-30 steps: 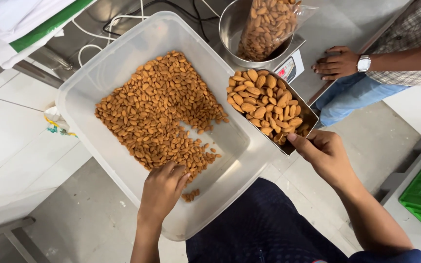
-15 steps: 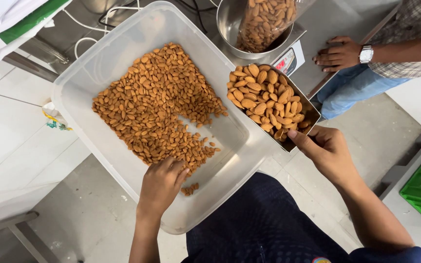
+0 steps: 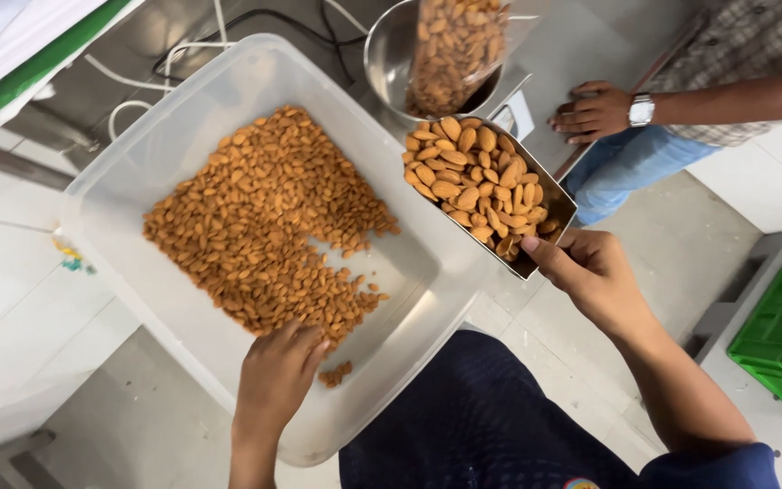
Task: The person packages almonds by scooping them from a large bin into plastic bags and weighing them on a digital scale.
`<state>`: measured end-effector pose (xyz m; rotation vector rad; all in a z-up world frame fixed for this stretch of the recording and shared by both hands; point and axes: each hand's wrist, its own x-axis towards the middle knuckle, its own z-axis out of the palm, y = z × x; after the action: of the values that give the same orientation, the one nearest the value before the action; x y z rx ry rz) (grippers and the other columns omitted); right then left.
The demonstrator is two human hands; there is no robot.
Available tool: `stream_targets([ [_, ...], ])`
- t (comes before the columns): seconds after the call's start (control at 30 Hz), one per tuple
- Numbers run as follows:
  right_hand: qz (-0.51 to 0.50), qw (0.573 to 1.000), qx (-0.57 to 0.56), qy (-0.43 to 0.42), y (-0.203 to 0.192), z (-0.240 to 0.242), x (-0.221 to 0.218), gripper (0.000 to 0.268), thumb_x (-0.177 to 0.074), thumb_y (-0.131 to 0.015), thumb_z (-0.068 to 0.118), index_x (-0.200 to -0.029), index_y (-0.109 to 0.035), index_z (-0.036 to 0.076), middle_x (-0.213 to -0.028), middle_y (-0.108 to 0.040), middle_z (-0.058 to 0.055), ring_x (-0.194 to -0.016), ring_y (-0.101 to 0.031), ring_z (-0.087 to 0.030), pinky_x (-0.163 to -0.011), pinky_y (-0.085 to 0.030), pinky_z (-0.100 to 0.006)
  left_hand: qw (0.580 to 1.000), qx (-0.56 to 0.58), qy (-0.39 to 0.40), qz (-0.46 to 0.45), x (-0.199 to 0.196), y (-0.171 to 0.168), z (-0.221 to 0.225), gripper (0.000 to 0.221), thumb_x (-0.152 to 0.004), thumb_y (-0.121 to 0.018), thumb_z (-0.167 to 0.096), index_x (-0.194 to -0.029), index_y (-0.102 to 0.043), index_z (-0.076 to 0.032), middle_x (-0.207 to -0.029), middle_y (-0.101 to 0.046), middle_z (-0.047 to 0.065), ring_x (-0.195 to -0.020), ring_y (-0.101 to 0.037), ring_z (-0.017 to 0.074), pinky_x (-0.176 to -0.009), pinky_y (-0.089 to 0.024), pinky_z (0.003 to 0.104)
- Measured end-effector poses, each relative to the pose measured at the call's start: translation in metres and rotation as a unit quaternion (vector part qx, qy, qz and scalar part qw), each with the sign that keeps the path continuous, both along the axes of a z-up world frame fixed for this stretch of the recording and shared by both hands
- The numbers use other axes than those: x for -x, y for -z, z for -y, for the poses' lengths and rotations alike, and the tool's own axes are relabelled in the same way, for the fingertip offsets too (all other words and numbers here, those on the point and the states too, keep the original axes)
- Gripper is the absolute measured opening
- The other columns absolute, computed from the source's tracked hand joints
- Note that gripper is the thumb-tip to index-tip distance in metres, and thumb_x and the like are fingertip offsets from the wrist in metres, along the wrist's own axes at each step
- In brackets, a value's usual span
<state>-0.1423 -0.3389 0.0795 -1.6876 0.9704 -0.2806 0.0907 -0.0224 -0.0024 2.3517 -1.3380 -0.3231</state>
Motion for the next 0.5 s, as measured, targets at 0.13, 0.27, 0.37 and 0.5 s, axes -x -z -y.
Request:
stream_targets([
  [0.13, 0.018, 1.000, -0.003, 0.006, -0.015, 0.023, 0.000, 0.043, -0.096, -0.067, 0.038, -0.076, -0.073, 0.000, -0.058, -0.046, 0.007, -0.054, -0.035, -0.004, -0.047, -0.027, -0.027, 0.999, 0.032, -0.006, 0.000, -0.004, 0.005, 0.000, 0.024, -0.087, -0.071, -0.027, -0.102, -0.074, -0.008, -0.102, -0.073, 0.008, -0.087, -0.069, 0.0316, -0.077, -0.054, 0.042],
  [0.27, -0.010, 0.999, 0.038, 0.015, -0.034, 0.053, 0.000, 0.048, -0.097, -0.067, 0.042, -0.070, -0.069, 0.002, -0.056, -0.046, 0.004, -0.051, -0.036, -0.006, -0.045, -0.027, -0.028, 0.997, -0.023, -0.041, -0.062, -0.006, 0.003, 0.006, 0.028, -0.086, -0.073, -0.031, -0.104, -0.076, -0.010, -0.104, -0.074, 0.007, -0.090, -0.071, 0.0314, -0.079, -0.056, 0.042],
  [0.37, 0.013, 0.999, 0.047, 0.007, -0.043, 0.082, 0.002, 0.049, -0.098, -0.067, 0.043, -0.069, -0.064, 0.004, -0.058, -0.046, 0.005, -0.051, -0.037, -0.006, -0.045, -0.028, -0.027, 0.997, -0.018, -0.041, -0.058, -0.010, 0.006, 0.012, 0.031, -0.085, -0.074, -0.032, -0.106, -0.076, -0.010, -0.105, -0.074, 0.007, -0.092, -0.071, 0.0318, -0.079, -0.057, 0.042],
  [0.5, 0.000, 0.998, 0.064, -0.012, -0.060, 0.119, 0.000, 0.052, -0.099, -0.066, 0.044, -0.065, -0.060, 0.005, -0.058, -0.046, 0.004, -0.052, -0.038, -0.006, -0.045, -0.029, -0.027, 0.998, -0.016, -0.051, -0.019, -0.019, 0.015, 0.019, 0.032, -0.083, -0.074, -0.032, -0.107, -0.076, -0.011, -0.105, -0.075, 0.007, -0.094, -0.073, 0.0300, -0.080, -0.058, 0.042],
])
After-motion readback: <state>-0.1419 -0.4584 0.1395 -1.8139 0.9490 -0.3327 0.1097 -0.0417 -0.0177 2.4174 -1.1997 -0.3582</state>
